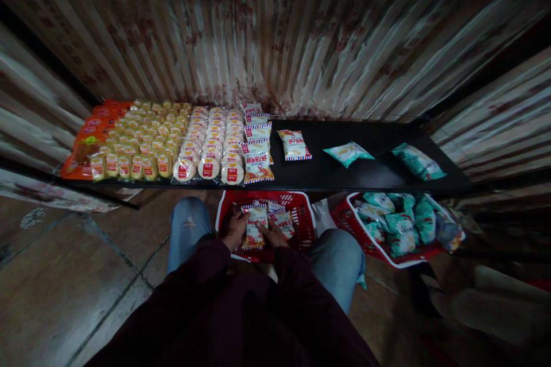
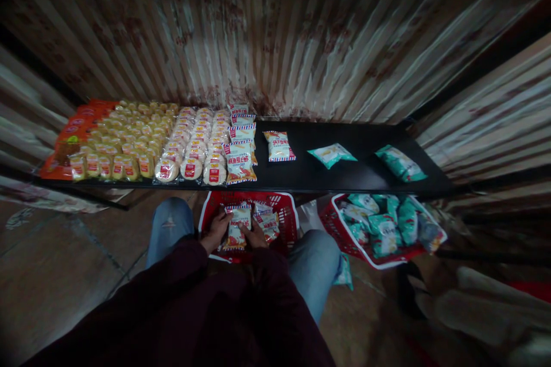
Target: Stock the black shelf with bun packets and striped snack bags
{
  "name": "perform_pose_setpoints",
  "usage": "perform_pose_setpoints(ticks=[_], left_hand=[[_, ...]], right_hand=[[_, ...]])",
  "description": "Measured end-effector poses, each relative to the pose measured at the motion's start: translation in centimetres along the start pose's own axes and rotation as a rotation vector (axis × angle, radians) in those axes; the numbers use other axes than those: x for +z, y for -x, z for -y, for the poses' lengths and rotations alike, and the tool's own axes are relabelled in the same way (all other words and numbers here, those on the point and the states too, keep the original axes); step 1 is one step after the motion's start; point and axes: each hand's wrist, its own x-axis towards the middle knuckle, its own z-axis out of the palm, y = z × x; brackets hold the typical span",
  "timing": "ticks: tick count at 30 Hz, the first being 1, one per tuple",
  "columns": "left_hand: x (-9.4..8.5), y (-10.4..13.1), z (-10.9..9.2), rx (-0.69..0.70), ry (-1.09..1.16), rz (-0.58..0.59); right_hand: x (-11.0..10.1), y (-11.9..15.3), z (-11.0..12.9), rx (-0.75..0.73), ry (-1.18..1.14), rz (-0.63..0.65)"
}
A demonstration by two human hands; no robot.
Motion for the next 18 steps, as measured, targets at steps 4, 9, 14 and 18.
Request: perform_pose_setpoints(ticks=[4, 9, 14, 18], left_hand=[[0.2, 0.4, -0.7, -0.014, 0.047, -0.005], [0.6, 0.7, -1.2, -0.005, 0.084, -0.016], [0.7, 1.0, -1.6, 0.009, 0.105, -0.033], [0.9, 1.3, -1.4, -0.010, 0.090, -0.047]], right_hand=[[-0.2, 0.6, 0.1, 0.042, -0.119, 0.035], [-0.2, 1.3, 0.1, 0.065, -0.253, 0.077], [-0.2, 1.2, -0.3, 0.025, -0.323, 0.109], [-0.6, 1.1, -0.8, 0.031, -0.322, 0.125]])
